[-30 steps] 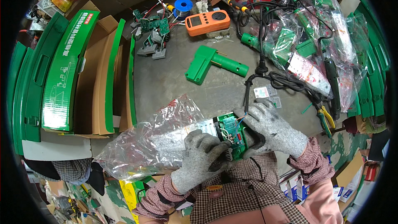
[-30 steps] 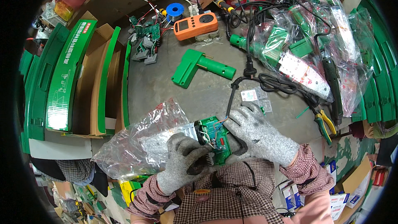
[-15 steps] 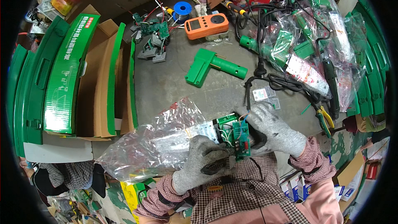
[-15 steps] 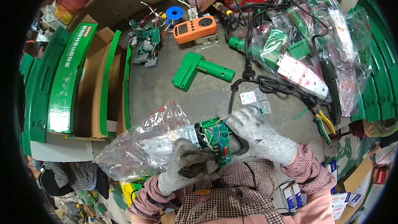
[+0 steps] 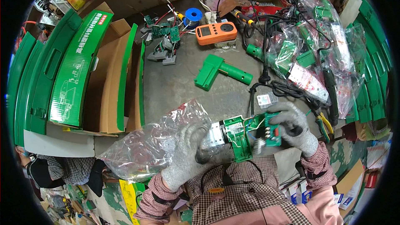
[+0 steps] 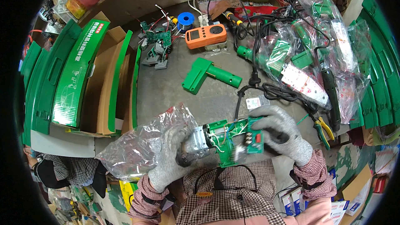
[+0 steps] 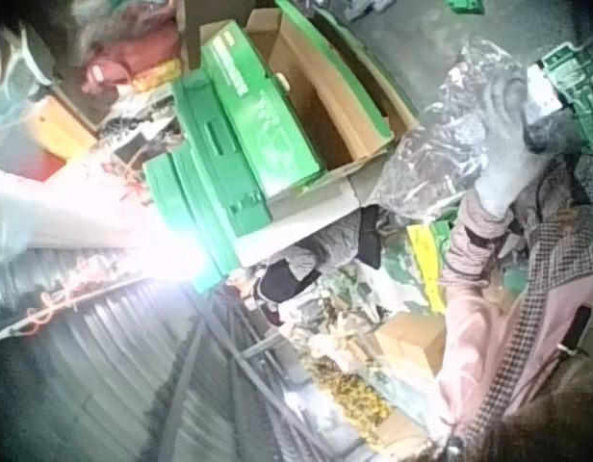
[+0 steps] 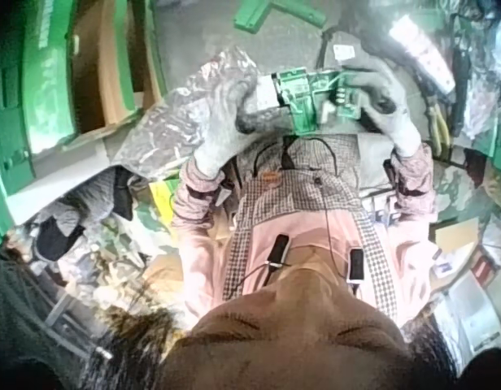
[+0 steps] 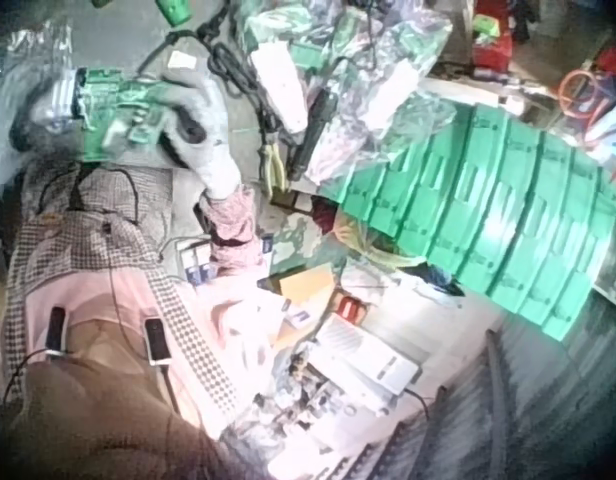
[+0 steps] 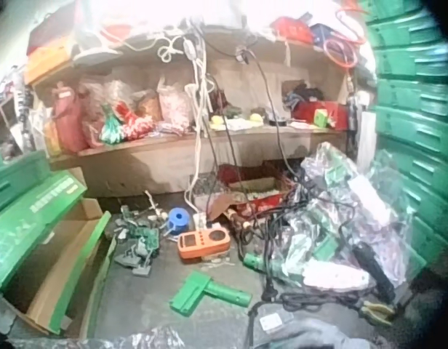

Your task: Assembling the internal wiring and components of a handheld plastic device in a workshop environment.

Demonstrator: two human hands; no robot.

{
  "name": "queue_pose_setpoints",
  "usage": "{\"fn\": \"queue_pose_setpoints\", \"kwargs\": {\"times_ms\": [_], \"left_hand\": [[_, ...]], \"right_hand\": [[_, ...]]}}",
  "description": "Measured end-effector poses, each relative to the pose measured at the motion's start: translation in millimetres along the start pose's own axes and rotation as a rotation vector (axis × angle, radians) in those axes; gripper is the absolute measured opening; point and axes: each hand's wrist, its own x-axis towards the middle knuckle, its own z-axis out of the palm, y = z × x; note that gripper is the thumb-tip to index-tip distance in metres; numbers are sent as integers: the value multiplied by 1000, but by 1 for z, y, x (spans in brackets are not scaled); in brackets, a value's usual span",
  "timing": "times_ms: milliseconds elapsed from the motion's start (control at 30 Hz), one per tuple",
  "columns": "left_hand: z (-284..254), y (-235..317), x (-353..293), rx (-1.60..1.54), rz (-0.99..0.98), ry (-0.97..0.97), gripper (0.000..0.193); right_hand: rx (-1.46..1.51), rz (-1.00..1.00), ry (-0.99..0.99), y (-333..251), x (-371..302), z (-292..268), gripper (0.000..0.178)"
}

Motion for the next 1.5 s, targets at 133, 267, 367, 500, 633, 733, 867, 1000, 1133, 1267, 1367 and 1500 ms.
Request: {"fn": "queue_pose_setpoints", "kwargs": {"times_ms": [133, 267, 367, 500, 633, 733, 867, 1000, 1133, 1267, 1367, 1500], "left_hand": [[5, -4, -4, 9, -4, 3, 91], [-5, -2, 4, -65, 7, 21, 85], [-10, 1, 3, -190, -8, 104, 82], [-22, 33, 21, -409, 69, 132, 80], [-29, 56, 37, -624, 93, 235, 85], [-33, 68, 32, -840, -72, 324, 89], [-20, 73, 15, -1120, -176, 305, 79], [-32, 86, 8, -1226, -216, 333, 68], [-24, 76, 3, -1187, -171, 488, 38], [-19, 80, 5, -1214, -142, 581, 30], [-16, 70, -3, -1185, -212, 494, 28], [-15, 73, -12, -1244, -207, 487, 25]], "right_hand": [[-89, 57, 198, 5, -10, -23, 30], [-53, 75, 366, 4, -14, -43, 22], [133, 61, 442, 7, -3, -37, 19], [421, 98, 439, -16, 12, -15, 26], [327, -13, 342, -45, 28, 6, 46], [725, 222, 339, -55, 23, 29, 55], [729, 262, 275, -55, 22, 56, 37], [657, 392, 255, -101, 36, 62, 30], [670, 433, 264, -106, 36, 73, 23], [556, 420, 251, -108, 31, 73, 25], [611, 424, 235, -116, 29, 73, 24], [616, 474, 220, -126, 23, 73, 24]]}}
